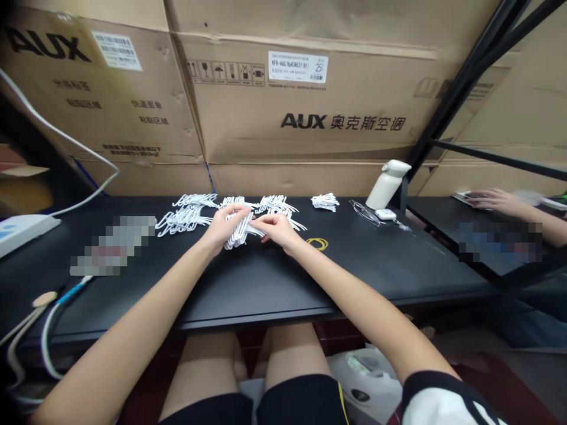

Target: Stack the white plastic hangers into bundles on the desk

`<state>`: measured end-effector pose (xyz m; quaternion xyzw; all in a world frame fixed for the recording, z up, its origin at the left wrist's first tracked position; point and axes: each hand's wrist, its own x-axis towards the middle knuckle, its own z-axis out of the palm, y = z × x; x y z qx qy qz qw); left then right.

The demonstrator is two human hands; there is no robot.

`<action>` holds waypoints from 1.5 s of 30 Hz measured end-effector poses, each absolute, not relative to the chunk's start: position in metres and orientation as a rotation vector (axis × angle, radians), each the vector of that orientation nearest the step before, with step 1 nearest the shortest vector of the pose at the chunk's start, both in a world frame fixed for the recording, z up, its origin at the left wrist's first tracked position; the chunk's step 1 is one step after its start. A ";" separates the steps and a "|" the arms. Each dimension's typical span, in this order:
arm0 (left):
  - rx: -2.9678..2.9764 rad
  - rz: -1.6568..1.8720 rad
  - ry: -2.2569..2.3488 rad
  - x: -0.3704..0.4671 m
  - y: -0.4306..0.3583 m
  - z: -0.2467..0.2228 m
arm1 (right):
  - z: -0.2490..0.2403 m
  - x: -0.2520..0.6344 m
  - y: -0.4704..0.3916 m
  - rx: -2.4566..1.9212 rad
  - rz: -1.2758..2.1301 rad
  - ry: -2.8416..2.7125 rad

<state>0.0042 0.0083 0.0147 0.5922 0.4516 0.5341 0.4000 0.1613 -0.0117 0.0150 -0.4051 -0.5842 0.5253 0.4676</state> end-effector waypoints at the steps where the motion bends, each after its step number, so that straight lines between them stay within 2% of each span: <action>1: 1.499 1.349 1.140 0.004 0.008 0.015 | 0.015 0.161 -0.012 -0.991 1.291 -1.434; 45: 1.478 1.317 1.173 0.001 0.007 0.017 | 0.016 0.159 -0.013 -1.038 1.348 -1.442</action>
